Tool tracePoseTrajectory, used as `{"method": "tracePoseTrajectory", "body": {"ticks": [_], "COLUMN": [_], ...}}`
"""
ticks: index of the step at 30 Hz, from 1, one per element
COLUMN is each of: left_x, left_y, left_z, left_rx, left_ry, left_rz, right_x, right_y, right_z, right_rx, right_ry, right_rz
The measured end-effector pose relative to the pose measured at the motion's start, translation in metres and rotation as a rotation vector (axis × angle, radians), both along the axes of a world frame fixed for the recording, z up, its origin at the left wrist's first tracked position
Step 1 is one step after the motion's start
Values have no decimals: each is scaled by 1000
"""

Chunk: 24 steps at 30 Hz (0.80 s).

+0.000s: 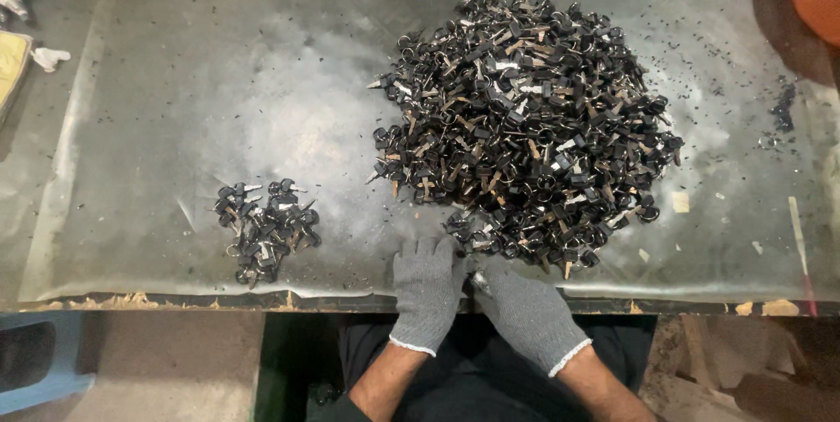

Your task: The person, wearing gray gloves, picks small black metal components one at a time from a large pile on a metal-topped work table and places them onto a smaller sorted pile to the left. The person repeats this pick-and-place sorting continuously throughout the episode.

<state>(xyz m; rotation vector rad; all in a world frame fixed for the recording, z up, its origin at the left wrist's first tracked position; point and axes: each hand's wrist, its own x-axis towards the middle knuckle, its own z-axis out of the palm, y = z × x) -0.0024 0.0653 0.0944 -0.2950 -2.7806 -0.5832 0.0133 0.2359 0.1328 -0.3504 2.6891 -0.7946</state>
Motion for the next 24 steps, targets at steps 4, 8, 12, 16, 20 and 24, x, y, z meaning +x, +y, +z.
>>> {"method": "tracePoseTrajectory", "body": {"ticks": [4, 8, 12, 16, 20, 24], "left_x": [-10, -17, -40, -71, -84, -66], "left_y": [-2, -22, -35, -30, -27, -23], "left_z": [14, 34, 46, 52, 60, 60], "left_rx": [-80, 304, 452, 24, -57, 14], "left_ry": [-110, -412, -187, -229, -147, 122], "left_rz": [-51, -220, -471, -566, -574, -642], "right_x": [-1, 0, -1, -3, -1, 0], "right_y": [-1, -2, -5, -8, -8, -5], "right_z": [1, 7, 14, 14, 9, 1], "right_rx": [57, 81, 67, 53, 51, 211], "right_ry": [-113, 82, -44, 19, 23, 104], "right_rz": [20, 15, 6, 70, 37, 59]}}
